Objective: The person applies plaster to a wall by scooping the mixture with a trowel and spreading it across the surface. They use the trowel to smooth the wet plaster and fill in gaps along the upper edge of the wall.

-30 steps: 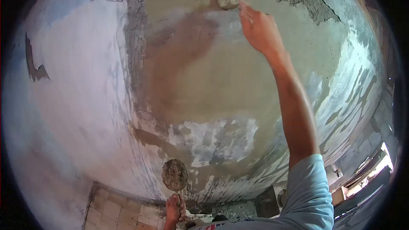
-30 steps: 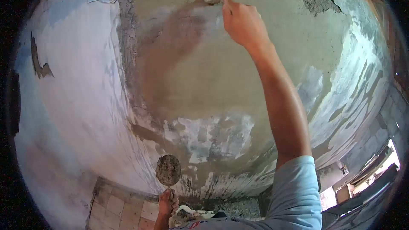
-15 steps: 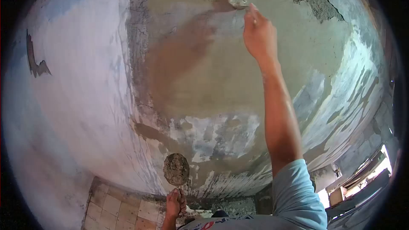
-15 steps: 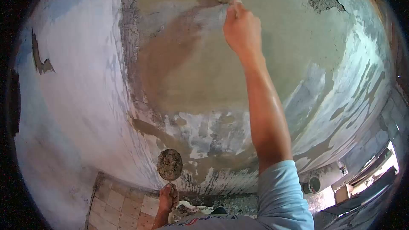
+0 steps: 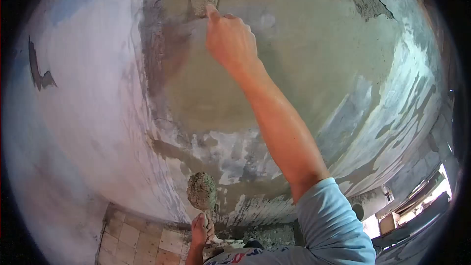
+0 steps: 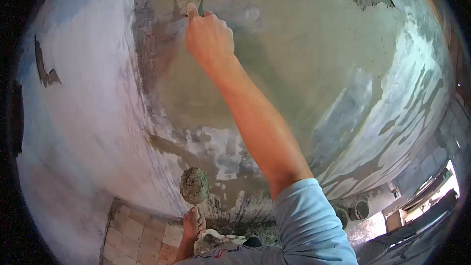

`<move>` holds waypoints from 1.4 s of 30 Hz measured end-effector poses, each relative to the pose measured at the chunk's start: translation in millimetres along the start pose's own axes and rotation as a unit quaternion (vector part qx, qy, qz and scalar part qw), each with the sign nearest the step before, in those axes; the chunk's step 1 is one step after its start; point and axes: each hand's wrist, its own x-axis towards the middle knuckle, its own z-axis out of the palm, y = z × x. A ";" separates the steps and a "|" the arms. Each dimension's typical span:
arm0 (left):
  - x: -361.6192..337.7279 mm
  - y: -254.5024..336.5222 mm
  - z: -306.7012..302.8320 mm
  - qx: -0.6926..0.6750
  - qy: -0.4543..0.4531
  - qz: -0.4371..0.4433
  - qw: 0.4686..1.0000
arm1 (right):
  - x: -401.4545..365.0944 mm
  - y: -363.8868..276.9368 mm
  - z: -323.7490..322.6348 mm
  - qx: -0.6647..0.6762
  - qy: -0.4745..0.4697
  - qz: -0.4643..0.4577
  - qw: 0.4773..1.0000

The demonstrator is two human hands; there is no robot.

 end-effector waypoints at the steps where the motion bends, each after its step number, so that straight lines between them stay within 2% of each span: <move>1: 0.2 -0.2 1.0 0.008 0.013 -0.005 1.000 | -0.9 6.6 -5.8 -0.028 0.003 0.003 1.000; 4: 15.5 -13.7 -18.5 -0.047 -0.031 -0.038 0.998 | -5.0 34.1 -33.7 -0.087 0.036 0.020 0.995; 7: -3.8 8.5 23.6 0.079 -0.006 0.019 0.997 | -10.9 65.1 -59.7 -0.118 0.040 0.056 0.991; 9: -5.6 9.3 23.5 0.103 -0.022 0.023 0.994 | -17.4 82.5 -67.5 -0.131 0.069 0.076 0.986; 12: -21.5 19.9 44.1 0.109 0.019 -0.007 0.994 | -29.8 95.2 -61.7 -0.034 0.096 0.120 0.988; 13: -24.4 21.3 44.9 0.110 0.030 -0.018 0.993 | -31.4 92.5 -53.5 -0.008 0.142 0.089 0.986; 15: -22.6 22.4 40.6 0.125 0.022 -0.004 0.992 | -27.8 74.3 -41.2 0.018 0.102 0.119 0.987; 17: -4.4 3.2 0.1 0.031 -0.047 -0.031 0.998 | -23.7 42.2 -32.9 0.047 0.033 0.135 0.989; 20: 3.0 -5.4 -5.0 0.008 -0.004 -0.057 0.998 | -18.2 11.8 6.7 0.069 0.035 0.095 0.992; 22: -11.4 11.5 25.6 0.074 0.026 -0.025 0.997 | -15.9 -1.4 13.5 0.087 0.018 0.080 0.993; 25: -5.4 5.8 14.6 0.020 -0.035 -0.026 0.999 | -17.8 -17.3 19.6 0.076 -0.014 0.061 0.995; 27: -5.1 2.5 23.2 0.037 -0.007 -0.019 0.999 | -21.4 -14.7 9.6 0.029 -0.028 0.050 0.998; 30: -7.9 6.4 29.8 0.089 -0.008 0.011 0.996 | -30.2 23.8 -6.3 -0.031 0.027 0.056 0.998; 34: -21.3 19.1 39.6 0.130 0.022 -0.007 0.991 | -39.2 71.0 -38.4 -0.090 0.052 0.116 0.988; 37: -30.1 21.9 41.7 0.115 0.057 -0.024 0.991 | -39.1 84.2 -33.2 0.004 0.116 0.112 0.987; 40: -33.5 22.0 36.8 0.101 0.051 -0.011 0.993 | -28.9 60.8 -12.4 0.036 0.174 0.114 0.978; 42: -32.4 15.6 28.0 0.091 0.040 0.004 0.995 | -15.8 30.9 -2.6 0.046 0.087 0.124 0.987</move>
